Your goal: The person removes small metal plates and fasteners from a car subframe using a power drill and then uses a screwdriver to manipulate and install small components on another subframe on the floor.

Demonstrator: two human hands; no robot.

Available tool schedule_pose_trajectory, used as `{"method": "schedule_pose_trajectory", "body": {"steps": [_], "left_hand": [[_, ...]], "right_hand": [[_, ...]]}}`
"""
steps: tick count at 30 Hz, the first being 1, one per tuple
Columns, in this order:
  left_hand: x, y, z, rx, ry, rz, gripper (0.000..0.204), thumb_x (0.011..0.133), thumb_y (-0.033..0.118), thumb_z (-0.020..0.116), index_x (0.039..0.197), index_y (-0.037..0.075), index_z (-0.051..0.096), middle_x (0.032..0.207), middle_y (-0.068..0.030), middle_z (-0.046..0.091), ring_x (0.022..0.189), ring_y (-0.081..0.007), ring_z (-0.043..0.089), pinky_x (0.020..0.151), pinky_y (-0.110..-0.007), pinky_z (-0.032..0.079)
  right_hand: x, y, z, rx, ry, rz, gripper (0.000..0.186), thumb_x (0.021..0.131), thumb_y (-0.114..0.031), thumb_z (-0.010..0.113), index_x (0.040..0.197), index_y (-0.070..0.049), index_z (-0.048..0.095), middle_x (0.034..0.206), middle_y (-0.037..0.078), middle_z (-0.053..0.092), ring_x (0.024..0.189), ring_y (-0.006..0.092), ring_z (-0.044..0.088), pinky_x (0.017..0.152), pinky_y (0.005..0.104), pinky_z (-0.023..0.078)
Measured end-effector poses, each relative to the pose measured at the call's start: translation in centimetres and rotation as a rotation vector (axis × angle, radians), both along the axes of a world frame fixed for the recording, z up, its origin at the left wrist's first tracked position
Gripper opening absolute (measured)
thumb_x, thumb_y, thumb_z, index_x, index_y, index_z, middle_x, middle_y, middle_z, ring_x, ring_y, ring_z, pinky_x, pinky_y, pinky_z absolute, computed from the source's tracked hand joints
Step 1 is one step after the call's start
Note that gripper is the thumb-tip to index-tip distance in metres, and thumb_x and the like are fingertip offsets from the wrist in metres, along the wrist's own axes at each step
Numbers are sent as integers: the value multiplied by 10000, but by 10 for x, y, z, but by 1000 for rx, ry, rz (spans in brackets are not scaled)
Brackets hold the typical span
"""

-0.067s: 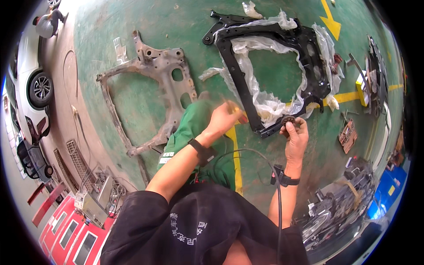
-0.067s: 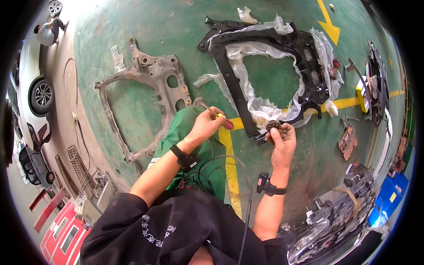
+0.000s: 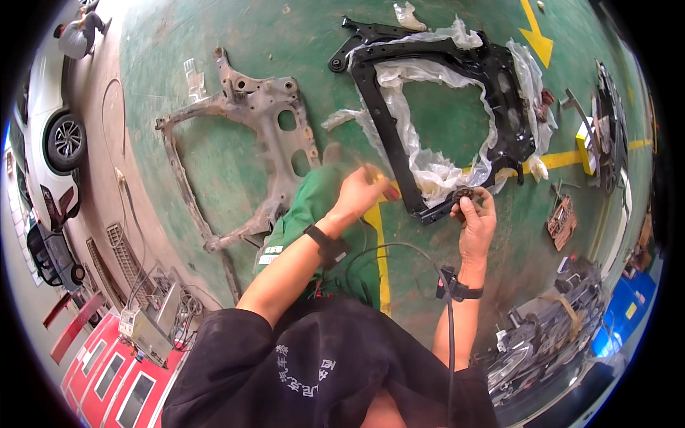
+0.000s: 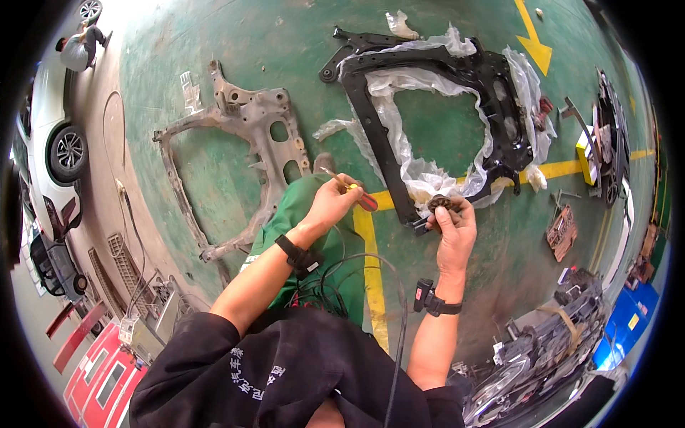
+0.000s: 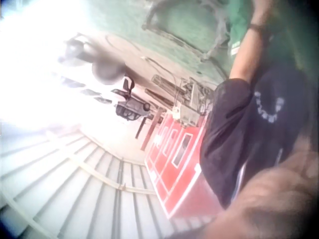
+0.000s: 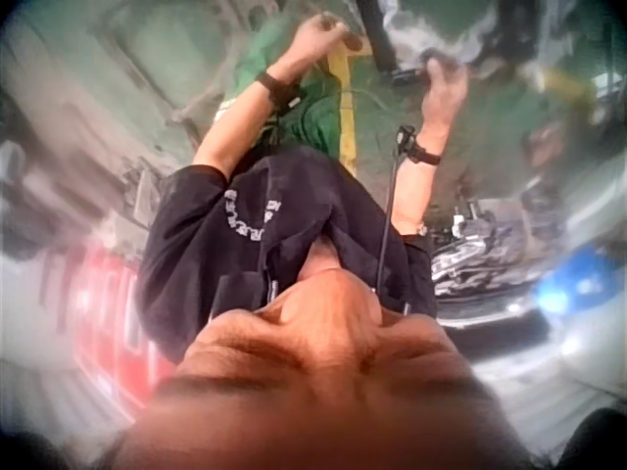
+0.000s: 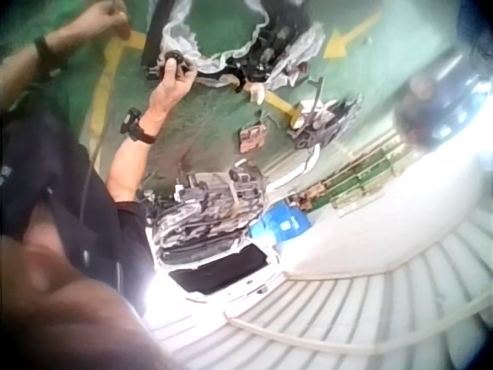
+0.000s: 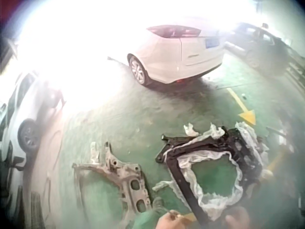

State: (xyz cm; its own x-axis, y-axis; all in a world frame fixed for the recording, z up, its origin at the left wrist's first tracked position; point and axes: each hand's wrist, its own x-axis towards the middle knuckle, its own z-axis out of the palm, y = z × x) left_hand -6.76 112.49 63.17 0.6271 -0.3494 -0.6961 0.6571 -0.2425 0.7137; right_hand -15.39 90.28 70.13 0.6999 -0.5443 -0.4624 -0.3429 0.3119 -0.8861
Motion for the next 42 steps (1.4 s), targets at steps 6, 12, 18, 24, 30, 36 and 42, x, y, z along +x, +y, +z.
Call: {"method": "schedule_pose_trajectory", "body": {"steps": [6, 12, 18, 24, 30, 36, 42], "left_hand": [[-2, 5, -86, 50, 159, 295, 144, 902, 173, 595, 946, 38, 616, 834, -7, 615, 701, -91, 505, 653, -260, 437], [10, 6, -176, 162, 68, 355, 119, 886, 168, 613, 894, 49, 608, 804, -14, 610, 800, -94, 563, 705, -276, 475], [30, 21, -218, 321, 121, 499, 172, 870, 192, 626, 932, 38, 583, 795, -90, 637, 755, -157, 615, 691, -316, 491], [33, -3, -261, 376, 89, 725, 219, 859, 265, 625, 946, 75, 558, 831, -150, 678, 792, -336, 665, 707, -409, 506], [29, -32, -353, 386, -78, 663, 91, 887, 117, 610, 900, 53, 547, 802, -48, 548, 785, -101, 522, 702, -294, 468], [-8, -41, -388, 285, 115, 672, 138, 904, 140, 602, 950, 13, 576, 837, -50, 593, 805, -122, 547, 705, -274, 454], [-13, -44, -414, 347, 239, 424, 147, 907, 140, 595, 925, 3, 545, 800, -68, 597, 723, -119, 553, 641, -285, 465]], "right_hand": [[29, -14, -80, -61, 183, 125, 308, 912, -120, 658, 1190, -6, 589, 887, 33, 666, 691, 79, 593, 603, 220, 491], [92, -10, -169, -199, 384, 300, 257, 940, -225, 638, 1125, -46, 645, 906, -11, 644, 691, 49, 525, 593, 198, 431], [132, 1, -274, -69, 422, 401, 328, 935, -241, 653, 1192, -47, 594, 931, 6, 658, 666, 58, 522, 578, 205, 440], [155, -13, -380, -136, 430, 498, 313, 945, -209, 633, 1212, -53, 589, 970, 22, 668, 717, 68, 578, 578, 207, 449], [170, -12, -497, -117, 569, 587, 273, 906, -177, 657, 1151, -57, 651, 887, 24, 693, 719, 67, 621, 564, 202, 462], [143, -4, -607, -196, 570, 510, 244, 869, -133, 671, 1095, -41, 669, 870, 69, 694, 702, 119, 641, 621, 252, 508], [145, -11, -703, -626, 404, 571, 267, 839, -186, 675, 1068, -50, 682, 958, 96, 723, 917, 219, 686, 831, 324, 507]]}}
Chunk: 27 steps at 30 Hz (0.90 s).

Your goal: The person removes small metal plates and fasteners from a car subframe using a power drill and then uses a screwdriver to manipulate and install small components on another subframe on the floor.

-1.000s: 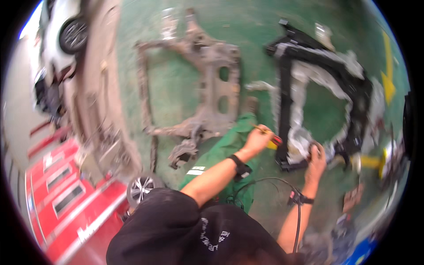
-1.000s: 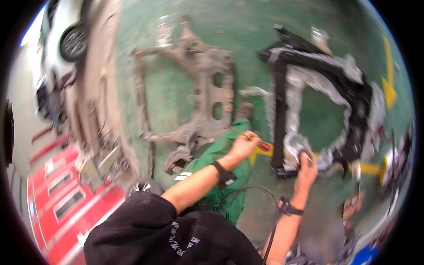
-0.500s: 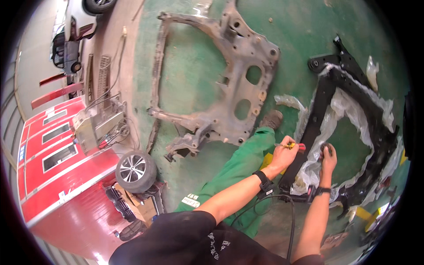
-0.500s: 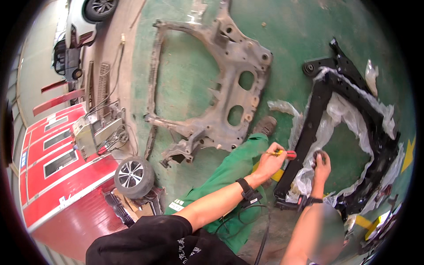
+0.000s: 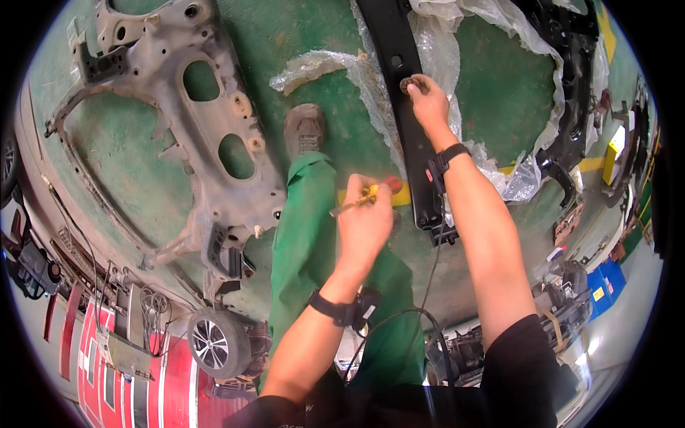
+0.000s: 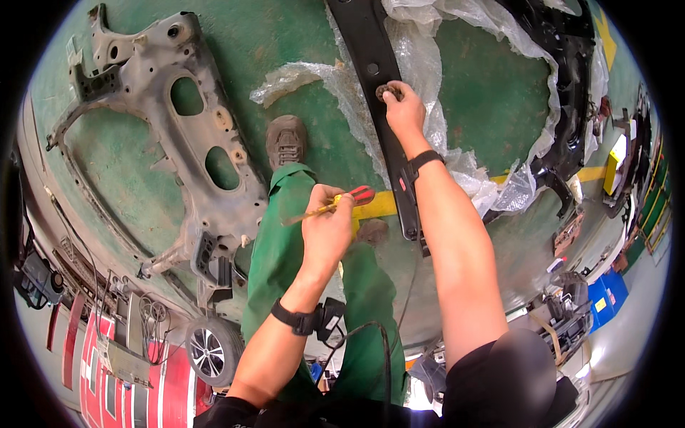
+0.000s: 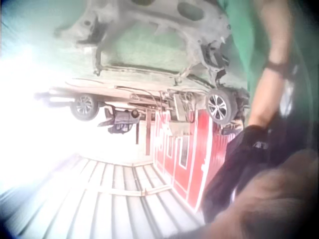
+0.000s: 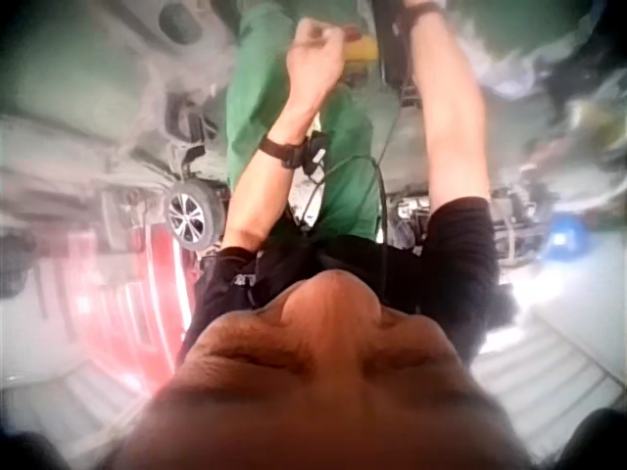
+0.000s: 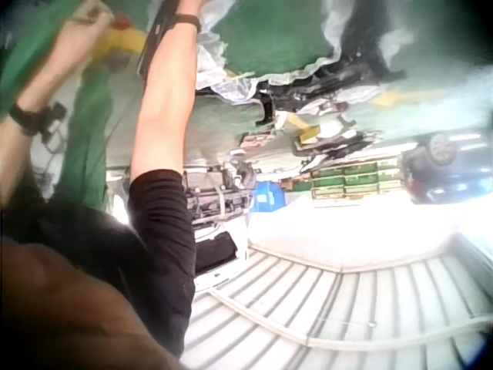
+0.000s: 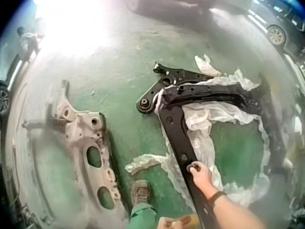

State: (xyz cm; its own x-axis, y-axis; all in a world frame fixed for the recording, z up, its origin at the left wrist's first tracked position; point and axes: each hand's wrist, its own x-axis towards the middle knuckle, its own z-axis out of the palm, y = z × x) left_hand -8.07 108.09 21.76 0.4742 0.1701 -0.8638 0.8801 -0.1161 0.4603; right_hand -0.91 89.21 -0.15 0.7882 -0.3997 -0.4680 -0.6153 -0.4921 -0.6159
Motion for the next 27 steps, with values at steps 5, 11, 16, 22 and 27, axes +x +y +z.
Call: {"method": "schedule_pose_trajectory", "body": {"steps": [5, 11, 16, 22, 27], "left_hand": [[19, -5, 3, 44, -66, -97, 144, 908, 133, 589, 933, 2, 536, 764, -84, 583, 679, -129, 543, 614, -304, 465], [45, -13, 18, 57, -45, -96, 124, 853, 143, 608, 935, 90, 532, 735, -148, 574, 635, -289, 582, 599, -400, 474], [51, -21, 11, 85, -145, -6, 185, 877, 176, 595, 990, 80, 485, 821, -185, 625, 808, -409, 613, 643, -485, 463], [70, -2, 13, 101, -139, 94, 195, 881, 181, 592, 1005, 90, 471, 861, -168, 636, 831, -405, 611, 659, -498, 463], [75, 6, 14, 79, -124, 146, 193, 885, 179, 591, 999, 87, 465, 870, -167, 631, 831, -411, 606, 655, -494, 461]], "right_hand": [[50, 12, -20, -19, -26, 35, 241, 838, -214, 670, 1045, -93, 700, 967, 94, 722, 927, 238, 689, 820, 348, 512], [64, 6, -29, -237, -240, 665, 274, 894, -213, 580, 1075, -27, 667, 1134, 153, 656, 1043, 327, 622, 896, 376, 484], [57, -26, -49, -223, 28, 503, 256, 889, -195, 638, 1070, -28, 566, 985, 157, 634, 941, 317, 616, 839, 398, 466], [79, -25, -45, -203, 124, 576, 190, 875, -170, 669, 988, -30, 607, 865, 113, 656, 806, 253, 636, 762, 366, 488], [76, -39, -57, -259, 103, 558, 226, 862, -195, 697, 960, -3, 633, 869, 133, 679, 792, 266, 650, 753, 374, 498]]}}
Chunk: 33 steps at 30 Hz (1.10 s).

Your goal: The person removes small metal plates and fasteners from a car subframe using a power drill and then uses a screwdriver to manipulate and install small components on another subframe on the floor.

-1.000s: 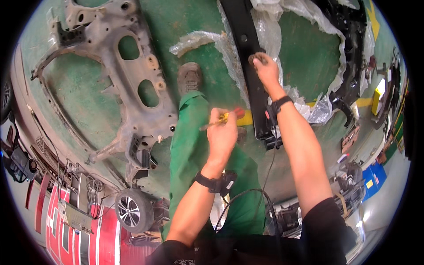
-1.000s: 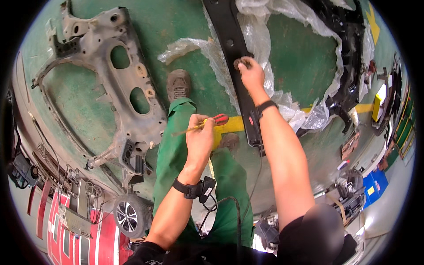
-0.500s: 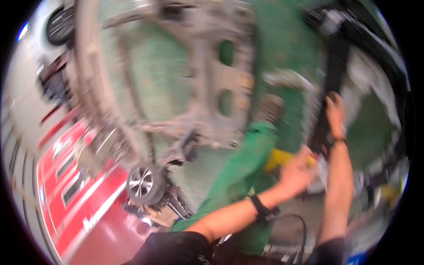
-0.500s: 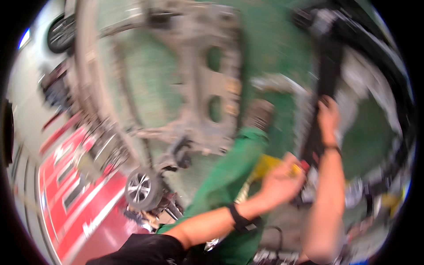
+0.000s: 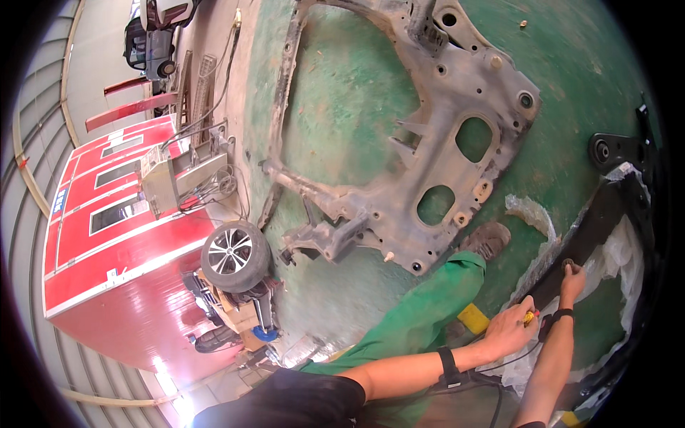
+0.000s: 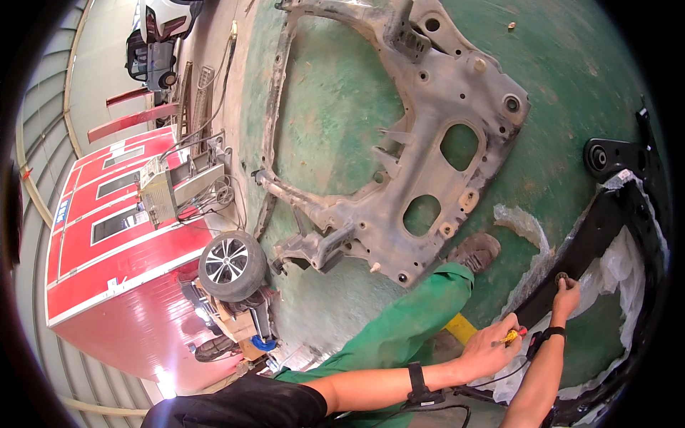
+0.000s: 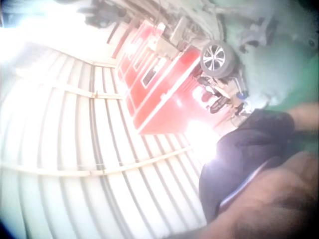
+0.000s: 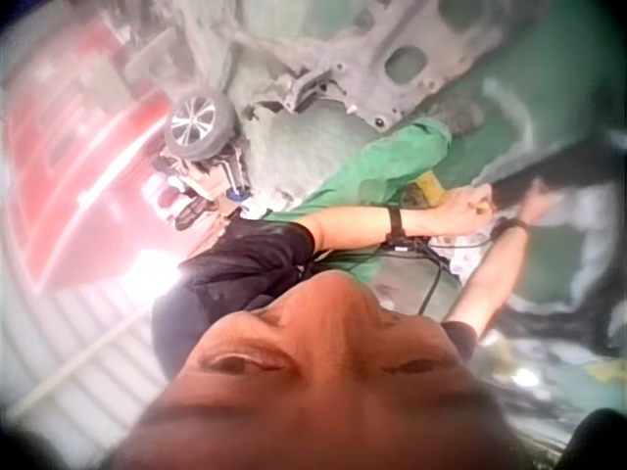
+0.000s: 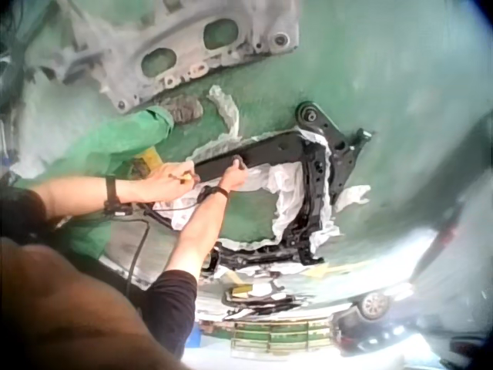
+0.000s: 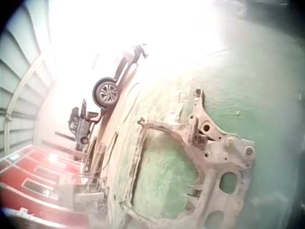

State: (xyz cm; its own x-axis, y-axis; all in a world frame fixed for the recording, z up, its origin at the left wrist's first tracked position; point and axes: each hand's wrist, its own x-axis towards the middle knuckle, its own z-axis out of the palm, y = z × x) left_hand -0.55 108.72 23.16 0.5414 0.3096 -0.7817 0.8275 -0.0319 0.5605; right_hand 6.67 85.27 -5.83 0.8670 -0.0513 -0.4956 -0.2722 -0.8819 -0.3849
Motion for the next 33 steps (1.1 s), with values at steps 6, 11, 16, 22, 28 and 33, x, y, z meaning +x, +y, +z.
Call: {"method": "schedule_pose_trajectory", "body": {"steps": [6, 11, 16, 22, 28, 33], "left_hand": [[4, 6, 0, -8, -29, 44, 184, 888, 170, 586, 993, 84, 462, 875, -163, 627, 830, -413, 602, 649, -492, 455], [11, 4, 1, -1, -45, 48, 185, 882, 159, 584, 987, 76, 457, 882, -163, 626, 849, -411, 599, 650, -493, 455], [10, -1, 0, -28, -50, 43, 188, 876, 151, 581, 984, 66, 454, 879, -170, 618, 859, -411, 597, 658, -492, 455], [10, -5, -5, -15, -51, 3, 197, 869, 158, 586, 984, 60, 459, 872, -178, 605, 837, -415, 594, 659, -484, 454], [21, 13, 3, -15, -22, -86, 162, 878, 191, 594, 954, 65, 528, 799, -169, 569, 748, -324, 613, 646, -412, 474], [27, 3, -7, -29, 73, -164, 141, 883, 163, 598, 940, 52, 530, 716, -176, 601, 680, -363, 625, 610, -435, 473]], "right_hand": [[0, -10, -6, -79, 43, -33, 371, 837, -306, 736, 965, 20, 615, 900, 168, 674, 828, 296, 651, 779, 394, 497], [13, -20, -7, -227, 217, 6, 640, 755, -441, 792, 1078, 55, 548, 996, 201, 638, 933, 318, 622, 830, 406, 477], [3, -46, -24, -18, 199, -98, 800, 749, -496, 788, 1215, 82, 489, 1051, 200, 617, 987, 302, 598, 875, 391, 464], [1, -8, -3, -69, 172, -143, 748, 764, -504, 772, 1187, 78, 568, 1116, 170, 635, 1031, 272, 597, 908, 372, 460], [16, 46, 58, 334, 277, -316, 523, 807, -347, 741, 1139, 43, 634, 1084, 152, 686, 972, 244, 644, 872, 365, 486], [11, 34, 16, 181, 102, -425, 691, 660, -361, 862, 1149, 56, 609, 1068, 187, 686, 987, 276, 662, 889, 377, 496]]}}
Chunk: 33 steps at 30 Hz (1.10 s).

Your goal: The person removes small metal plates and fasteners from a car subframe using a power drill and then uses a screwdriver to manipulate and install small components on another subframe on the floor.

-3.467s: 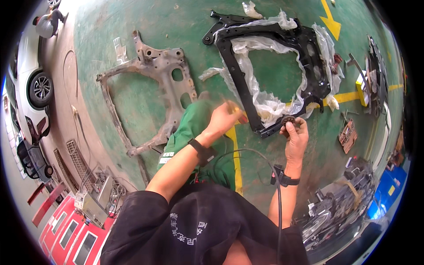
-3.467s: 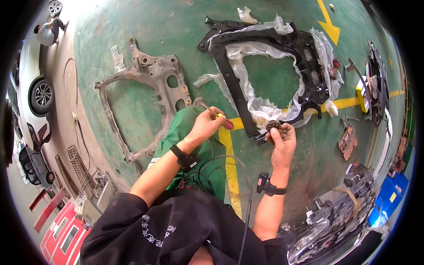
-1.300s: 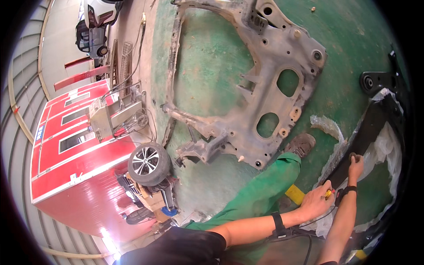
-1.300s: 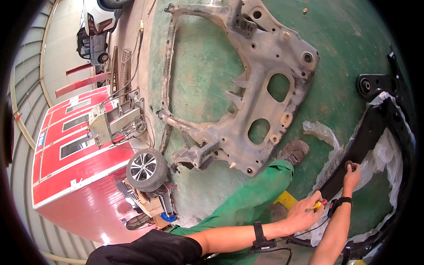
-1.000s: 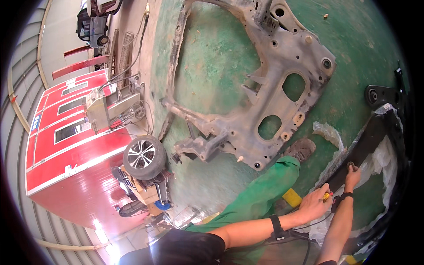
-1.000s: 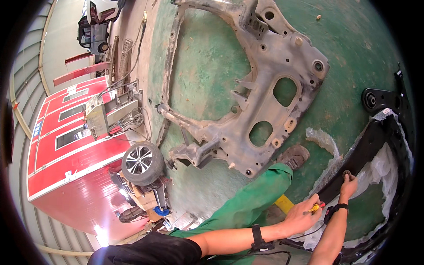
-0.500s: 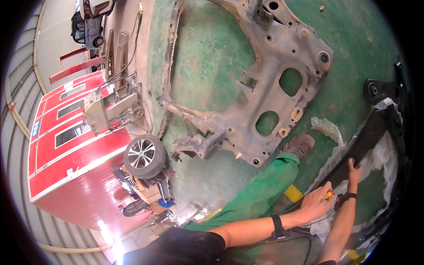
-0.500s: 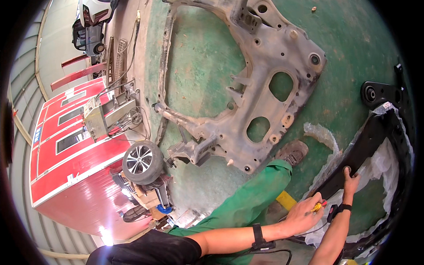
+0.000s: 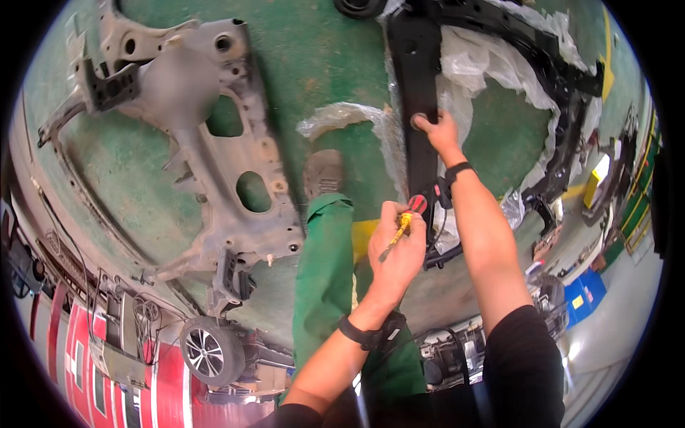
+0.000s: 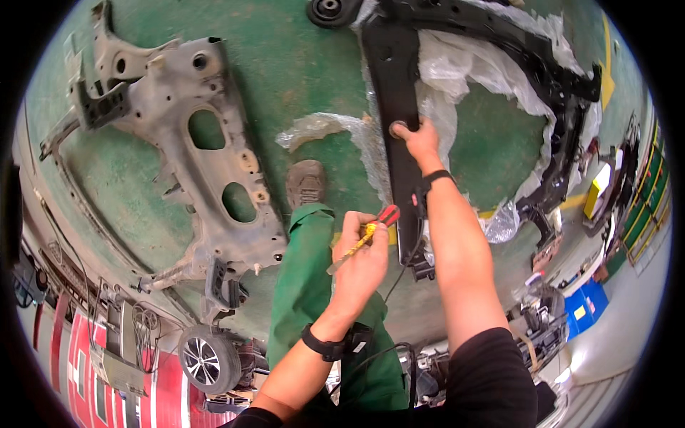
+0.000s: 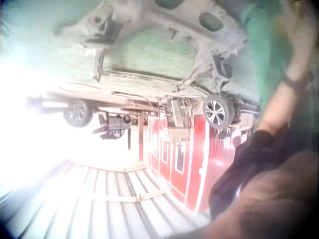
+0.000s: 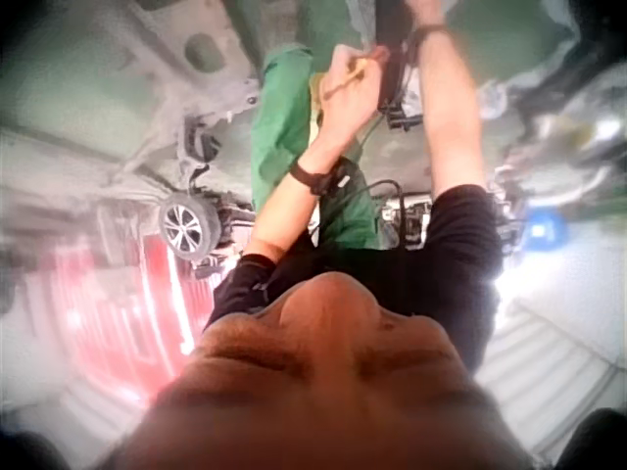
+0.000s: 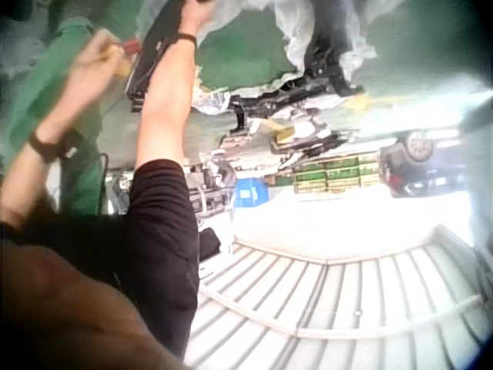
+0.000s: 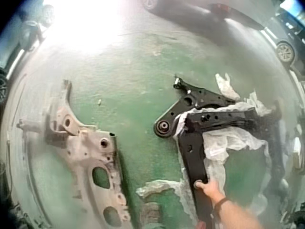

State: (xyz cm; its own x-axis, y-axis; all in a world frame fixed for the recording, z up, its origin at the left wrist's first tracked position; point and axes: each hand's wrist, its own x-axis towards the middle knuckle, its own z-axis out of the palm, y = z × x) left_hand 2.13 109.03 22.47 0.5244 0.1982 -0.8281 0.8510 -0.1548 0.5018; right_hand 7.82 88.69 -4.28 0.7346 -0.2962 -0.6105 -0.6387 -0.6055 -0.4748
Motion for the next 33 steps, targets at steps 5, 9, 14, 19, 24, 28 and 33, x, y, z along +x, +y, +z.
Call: {"method": "schedule_pose_trajectory", "body": {"steps": [5, 9, 14, 19, 24, 28, 33], "left_hand": [[6, 2, 6, -78, 75, -83, 142, 906, 140, 594, 968, 20, 547, 789, -126, 616, 688, -213, 600, 652, -355, 484], [1, -2, 0, -56, 49, -71, 145, 911, 137, 597, 974, 16, 547, 807, -115, 616, 712, -189, 598, 674, -325, 488], [-9, -19, -5, -50, 35, -106, 144, 942, 136, 571, 980, 3, 532, 825, -104, 611, 730, -159, 573, 672, -320, 481], [-42, -30, -29, 57, -252, -91, 142, 992, 148, 493, 977, 12, 529, 795, -57, 566, 699, -121, 510, 650, -284, 447], [-63, -47, -24, 4, -25, 45, 186, 1019, 229, 439, 1045, 65, 525, 737, 18, 490, 616, -50, 420, 535, -227, 342], [-102, -66, -30, -150, 58, 21, 251, 1019, 247, 426, 1101, 25, 509, 996, -76, 569, 870, -131, 529, 771, -256, 457], [-152, -93, -30, -234, 233, -46, 245, 1015, 257, 428, 1097, 36, 492, 1051, -95, 586, 945, -162, 570, 785, -311, 467]], "right_hand": [[-16, -18, -2, -3, 40, -6, 779, 657, -410, 860, 1197, 67, 565, 1117, 222, 659, 1057, 315, 636, 922, 391, 479], [2, 3, 21, 83, 39, 84, 813, 676, -456, 836, 1215, 74, 537, 1140, 250, 641, 1088, 351, 616, 932, 417, 470], [2, -1, 14, -55, -13, 152, 792, 722, -506, 772, 1211, 68, 531, 1108, 264, 638, 1065, 399, 608, 917, 446, 470], [-21, -1, 41, -216, -267, -33, 510, 816, -409, 722, 1087, 4, 596, 993, 208, 664, 924, 332, 650, 824, 429, 503], [-116, 14, 182, 543, -120, -402, 216, 879, -232, 691, 938, -38, 616, 881, 71, 667, 831, 166, 661, 713, 332, 528], [-207, 40, 218, 732, -89, -561, 343, 809, -161, 756, 1047, -37, 540, 948, 79, 660, 899, 199, 676, 760, 344, 537], [-276, 30, 228, 622, -79, -740, 286, 843, -49, 699, 1076, -5, 539, 951, 93, 660, 921, 194, 668, 761, 319, 543]]}}
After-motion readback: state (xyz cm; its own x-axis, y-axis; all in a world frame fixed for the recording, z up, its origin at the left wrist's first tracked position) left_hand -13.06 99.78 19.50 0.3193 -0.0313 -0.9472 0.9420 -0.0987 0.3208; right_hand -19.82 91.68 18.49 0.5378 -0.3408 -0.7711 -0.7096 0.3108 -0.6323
